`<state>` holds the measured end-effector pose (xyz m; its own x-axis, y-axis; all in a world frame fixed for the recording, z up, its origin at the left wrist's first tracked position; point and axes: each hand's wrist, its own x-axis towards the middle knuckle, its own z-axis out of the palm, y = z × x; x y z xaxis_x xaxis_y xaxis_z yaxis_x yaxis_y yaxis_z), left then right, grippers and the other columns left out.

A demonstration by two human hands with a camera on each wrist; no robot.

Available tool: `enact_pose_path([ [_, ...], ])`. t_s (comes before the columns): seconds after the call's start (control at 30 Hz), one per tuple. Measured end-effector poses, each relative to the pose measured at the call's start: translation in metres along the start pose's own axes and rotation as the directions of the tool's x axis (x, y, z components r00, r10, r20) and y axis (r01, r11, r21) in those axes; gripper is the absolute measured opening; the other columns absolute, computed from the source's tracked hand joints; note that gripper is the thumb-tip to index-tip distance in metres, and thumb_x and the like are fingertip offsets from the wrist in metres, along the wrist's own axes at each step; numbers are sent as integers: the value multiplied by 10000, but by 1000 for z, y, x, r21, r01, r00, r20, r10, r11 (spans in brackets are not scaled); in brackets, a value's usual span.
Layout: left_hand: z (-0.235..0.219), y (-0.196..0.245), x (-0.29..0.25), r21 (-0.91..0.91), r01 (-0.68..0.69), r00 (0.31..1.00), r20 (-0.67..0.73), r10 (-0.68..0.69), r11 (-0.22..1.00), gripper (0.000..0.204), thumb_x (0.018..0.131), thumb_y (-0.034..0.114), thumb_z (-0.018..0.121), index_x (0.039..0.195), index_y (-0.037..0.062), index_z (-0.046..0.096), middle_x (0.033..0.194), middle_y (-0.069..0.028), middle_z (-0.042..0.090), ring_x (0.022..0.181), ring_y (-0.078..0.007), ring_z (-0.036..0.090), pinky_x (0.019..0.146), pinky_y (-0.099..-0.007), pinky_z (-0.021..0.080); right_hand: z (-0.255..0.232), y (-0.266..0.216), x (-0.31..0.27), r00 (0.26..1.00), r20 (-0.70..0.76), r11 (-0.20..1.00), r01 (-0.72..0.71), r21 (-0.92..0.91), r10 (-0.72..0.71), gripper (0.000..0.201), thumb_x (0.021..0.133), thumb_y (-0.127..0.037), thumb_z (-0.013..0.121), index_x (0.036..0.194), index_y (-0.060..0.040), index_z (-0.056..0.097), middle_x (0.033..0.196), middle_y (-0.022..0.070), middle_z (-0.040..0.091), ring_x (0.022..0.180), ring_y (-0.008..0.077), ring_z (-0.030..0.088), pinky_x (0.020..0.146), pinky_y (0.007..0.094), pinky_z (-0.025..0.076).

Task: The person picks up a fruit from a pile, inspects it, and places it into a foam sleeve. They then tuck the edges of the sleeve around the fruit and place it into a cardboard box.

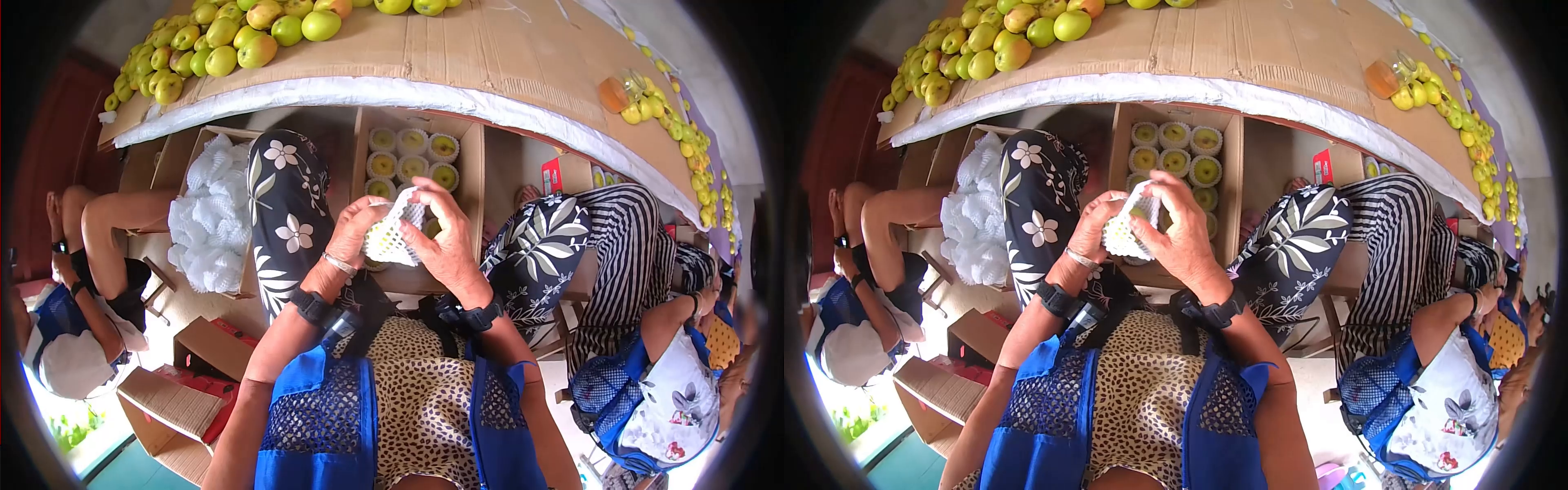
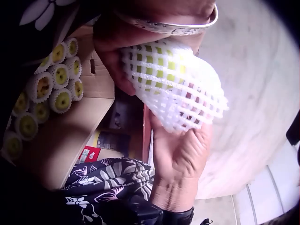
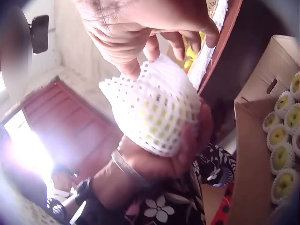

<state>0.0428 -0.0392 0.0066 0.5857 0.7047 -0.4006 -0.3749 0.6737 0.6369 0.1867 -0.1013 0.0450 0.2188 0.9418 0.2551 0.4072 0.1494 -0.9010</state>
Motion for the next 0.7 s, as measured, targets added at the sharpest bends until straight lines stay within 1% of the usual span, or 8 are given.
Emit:
enact_pose_path([
  [0.03, -1, -2, 0, 51, -19, 1000, 20, 18, 999, 166, 766, 135, 598, 885, 23, 568, 763, -26, 601, 647, -95, 577, 607, -230, 477, 2, 3, 0, 997, -9, 997, 72, -24, -72, 347, 697, -160, 664, 969, -14, 505, 1040, 158, 546, 950, 315, 548, 807, 359, 437],
  [0.13, -7, -7, 2, 236, -43, 998, 60, 29, 971, 164, 769, 124, 597, 894, 22, 569, 782, -26, 602, 664, -76, 567, 603, -218, 465, 3, -4, 1, 998, 55, 999, 13, -36, -11, 337, 685, -164, 666, 949, -19, 513, 959, 156, 573, 890, 308, 570, 761, 352, 453],
  [0.17, -7, -10, 3, 343, -118, 993, 69, 100, 932, 163, 772, 121, 597, 900, 23, 570, 789, -23, 600, 663, -60, 553, 590, -203, 451, 3, -3, 0, 997, 78, 996, -5, -84, 12, 345, 668, -171, 674, 934, -23, 513, 910, 150, 582, 847, 307, 580, 729, 353, 459],
  [0.27, -9, -9, 1, 307, -75, 997, 10, 76, 949, 158, 772, 121, 589, 896, 24, 570, 774, -13, 595, 655, -56, 546, 581, -193, 441, -3, -5, 6, 968, 228, 985, -74, -154, 109, 358, 646, -173, 681, 922, -21, 510, 880, 142, 574, 827, 313, 570, 720, 363, 454],
  [0.37, -9, -4, -1, 371, -62, 998, 54, 45, 927, 160, 779, 139, 571, 892, 25, 573, 768, -9, 595, 650, -54, 545, 582, -191, 439, -4, -9, 7, 956, 277, 987, -56, -149, 96, 348, 631, -155, 672, 908, -27, 504, 861, 138, 550, 827, 307, 551, 731, 366, 440],
  [0.47, -10, -2, -1, 477, 12, 997, 62, -47, 879, 172, 778, 153, 554, 893, 27, 577, 757, -7, 592, 646, -52, 545, 580, -193, 439, -6, -3, 5, 958, 285, 990, 10, -142, 31, 388, 610, -122, 656, 952, -39, 492, 900, 130, 534, 855, 314, 538, 743, 356, 433],
  [0.6, -12, -6, 0, 401, 49, 989, 111, -102, 915, 322, 811, 253, 484, 993, 1, 571, 855, -42, 608, 715, -87, 575, 646, -210, 466, -9, -5, 7, 932, 361, 991, 26, -132, 23, 381, 609, -136, 656, 935, -45, 480, 899, 133, 513, 871, 302, 519, 765, 368, 420],
  [0.7, -21, -7, 5, 513, -95, 982, 187, -3, 853, 368, 840, 303, 438, 995, -5, 566, 850, -44, 606, 710, -98, 570, 641, -222, 462, -7, -2, 7, 928, 371, 991, 11, -137, 41, 386, 609, -151, 654, 933, -36, 480, 898, 135, 513, 868, 308, 514, 769, 377, 415],
])
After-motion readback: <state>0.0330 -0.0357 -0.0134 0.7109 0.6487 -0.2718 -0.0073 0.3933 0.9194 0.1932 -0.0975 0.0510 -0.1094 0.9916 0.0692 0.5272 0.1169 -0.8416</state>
